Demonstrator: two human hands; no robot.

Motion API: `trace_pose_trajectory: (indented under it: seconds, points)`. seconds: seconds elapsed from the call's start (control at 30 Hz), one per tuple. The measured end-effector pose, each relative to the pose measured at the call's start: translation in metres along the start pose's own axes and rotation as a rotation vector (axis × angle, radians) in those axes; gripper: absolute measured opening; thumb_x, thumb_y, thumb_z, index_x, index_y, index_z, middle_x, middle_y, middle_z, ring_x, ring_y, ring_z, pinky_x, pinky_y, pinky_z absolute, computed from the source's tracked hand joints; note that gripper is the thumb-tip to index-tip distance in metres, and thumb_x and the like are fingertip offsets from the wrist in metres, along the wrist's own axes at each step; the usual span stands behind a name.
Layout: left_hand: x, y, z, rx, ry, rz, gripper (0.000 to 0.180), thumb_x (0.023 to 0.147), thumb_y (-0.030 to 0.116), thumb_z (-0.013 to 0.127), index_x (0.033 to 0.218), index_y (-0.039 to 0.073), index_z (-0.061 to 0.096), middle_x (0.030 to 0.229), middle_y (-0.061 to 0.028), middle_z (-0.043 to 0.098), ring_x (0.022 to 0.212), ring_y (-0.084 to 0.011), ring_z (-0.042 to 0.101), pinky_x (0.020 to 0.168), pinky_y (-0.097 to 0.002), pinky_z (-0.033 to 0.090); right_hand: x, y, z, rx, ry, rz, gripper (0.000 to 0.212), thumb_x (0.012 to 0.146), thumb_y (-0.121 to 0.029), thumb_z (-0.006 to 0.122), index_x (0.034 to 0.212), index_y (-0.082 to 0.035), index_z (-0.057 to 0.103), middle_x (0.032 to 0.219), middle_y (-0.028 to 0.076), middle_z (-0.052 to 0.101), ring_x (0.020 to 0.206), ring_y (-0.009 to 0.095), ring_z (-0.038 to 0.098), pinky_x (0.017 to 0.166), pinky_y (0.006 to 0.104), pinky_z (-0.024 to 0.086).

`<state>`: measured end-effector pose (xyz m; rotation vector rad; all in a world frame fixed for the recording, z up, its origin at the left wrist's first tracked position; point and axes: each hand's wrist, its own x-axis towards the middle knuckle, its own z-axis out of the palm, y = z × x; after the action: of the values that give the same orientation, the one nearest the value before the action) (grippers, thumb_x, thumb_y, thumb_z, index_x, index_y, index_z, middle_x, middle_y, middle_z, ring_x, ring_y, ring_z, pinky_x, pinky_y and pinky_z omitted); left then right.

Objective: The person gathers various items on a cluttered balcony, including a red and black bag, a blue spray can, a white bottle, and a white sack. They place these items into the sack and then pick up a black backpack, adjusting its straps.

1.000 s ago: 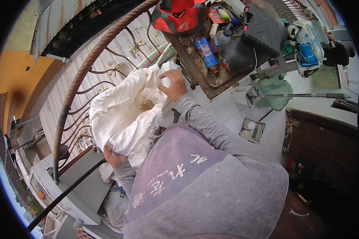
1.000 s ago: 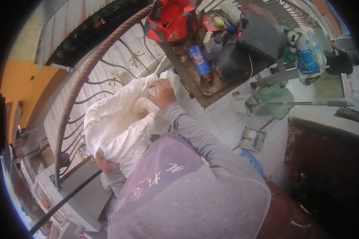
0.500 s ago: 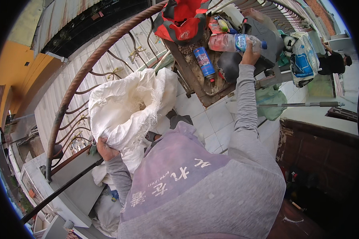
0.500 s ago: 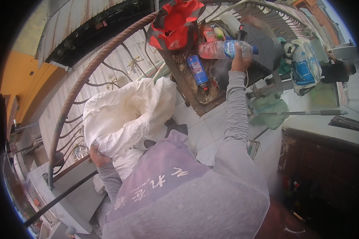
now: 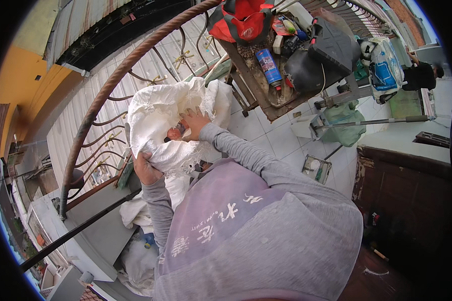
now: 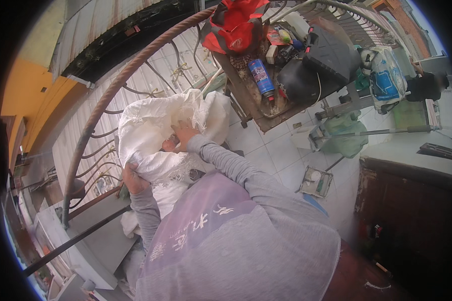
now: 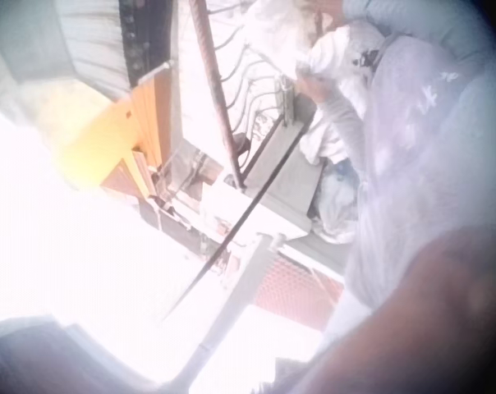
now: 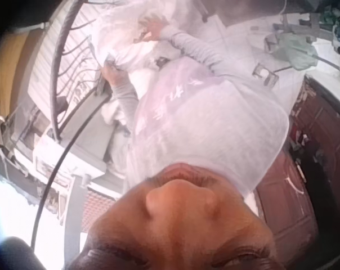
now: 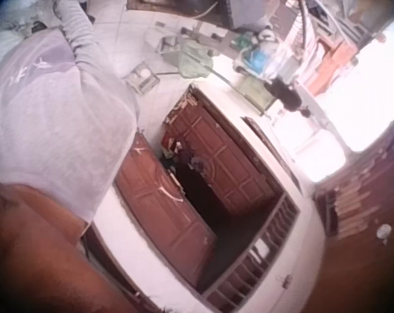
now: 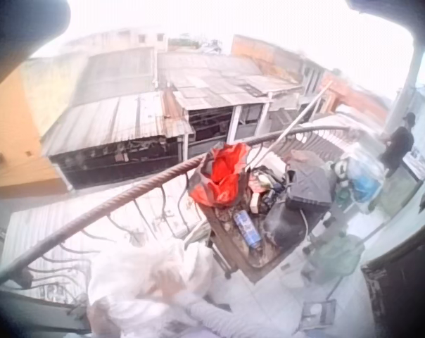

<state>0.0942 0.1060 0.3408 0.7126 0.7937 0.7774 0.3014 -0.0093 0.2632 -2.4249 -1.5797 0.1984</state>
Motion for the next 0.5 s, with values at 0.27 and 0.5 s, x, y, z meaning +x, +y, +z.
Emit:
trace_pose_trajectory:
  seconds: [0.27,0.5]
  points:
    - [-0.014,0.007,-0.061,0.032,0.076,-0.037,0.034,0.082,0.002,0.045,0.113,-0.003,0.058,0.111,-0.0124,0.062,0.104,-0.0242,0.063,0.093,-0.0388,0.054,-0.043,0.041,0.011,0.477,-0.354,0.196,0.058,0.08,-0.051,0.073,0.125,-0.014,0.064,0.127,0.014,0.063,0.123,0.032,0.056,0.106,0.0428,0.043]
    - [-0.013,0.009,-0.073,0.301,0.18,0.143,0.016,0.089,0.01,0.045,0.09,0.001,0.059,0.101,-0.0096,0.059,0.101,-0.0212,0.059,0.091,-0.0379,0.051,-0.031,0.226,-0.034,0.002,0.481,0.824,0.089,0.073,-0.034,0.084,0.147,-0.019,0.038,0.139,0.023,0.05,0.134,0.041,0.041,0.111,0.0489,0.037]
